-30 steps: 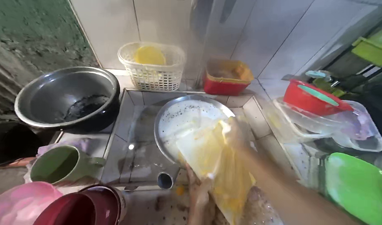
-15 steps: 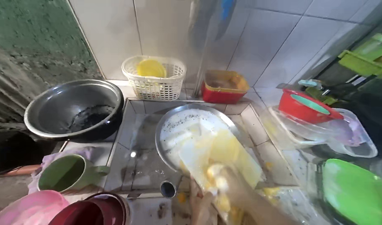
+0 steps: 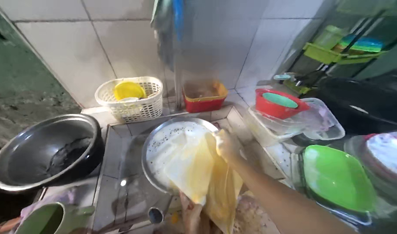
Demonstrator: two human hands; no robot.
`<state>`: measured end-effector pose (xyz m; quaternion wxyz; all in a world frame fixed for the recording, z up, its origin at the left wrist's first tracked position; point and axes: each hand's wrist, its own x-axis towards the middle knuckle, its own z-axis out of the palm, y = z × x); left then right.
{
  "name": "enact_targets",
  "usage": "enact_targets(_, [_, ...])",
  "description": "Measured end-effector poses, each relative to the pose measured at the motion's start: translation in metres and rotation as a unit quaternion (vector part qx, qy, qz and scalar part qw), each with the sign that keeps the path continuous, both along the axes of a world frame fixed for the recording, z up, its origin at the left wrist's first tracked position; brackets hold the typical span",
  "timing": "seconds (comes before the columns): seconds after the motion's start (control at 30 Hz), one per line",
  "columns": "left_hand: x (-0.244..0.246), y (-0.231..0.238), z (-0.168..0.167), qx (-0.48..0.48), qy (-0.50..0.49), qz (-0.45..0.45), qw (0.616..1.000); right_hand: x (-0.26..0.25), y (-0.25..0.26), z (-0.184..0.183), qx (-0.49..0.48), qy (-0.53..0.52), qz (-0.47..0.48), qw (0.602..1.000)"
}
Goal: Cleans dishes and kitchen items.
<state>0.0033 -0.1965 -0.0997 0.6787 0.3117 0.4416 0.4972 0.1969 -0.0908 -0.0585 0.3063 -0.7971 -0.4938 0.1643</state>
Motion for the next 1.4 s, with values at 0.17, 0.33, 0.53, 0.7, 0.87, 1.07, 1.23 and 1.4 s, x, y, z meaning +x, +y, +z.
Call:
enact_targets(0.17, [0.001,-0.007,0.005,-0.069,-0.081,0.025,0.994,0.004,-0.069,0.005,0.162,0.384,-0.124,0.9])
enact_targets(0.33, [-0.005,-0.008,-0.001,-0.069,-0.05,0.001,0.996,0.052,-0.174,-0.05,0.183,0.75,-0.021,0.636])
enact_targets(0.53, [-0.001,-0.007,0.006,-0.06,-0.031,-0.003,0.998,0.018,-0.199,0.021,0.078,0.452,-0.14,0.877])
enact_targets(0.7, [0.0,-0.009,0.005,-0.056,0.013,0.0,0.998,-0.017,-0.142,-0.001,0.065,-0.115,0.274,0.953])
enact_targets(0.87, [0.006,-0.011,0.007,-0.022,0.021,0.028,0.999,-0.022,-0.09,-0.004,-0.071,-0.07,0.219,0.971])
enact_targets(1.07, [0.015,-0.01,0.006,-0.021,0.01,0.053,0.998,-0.01,-0.087,-0.012,0.019,-0.126,0.268,0.955])
enact_targets(1.23, [0.008,-0.011,0.001,-0.011,0.004,0.034,0.999,-0.015,-0.098,-0.008,0.015,-0.131,0.337,0.932])
enact_targets(1.4, [0.015,-0.008,0.006,-0.023,0.008,0.063,0.998,-0.018,-0.085,-0.006,-0.016,-0.128,0.286,0.95])
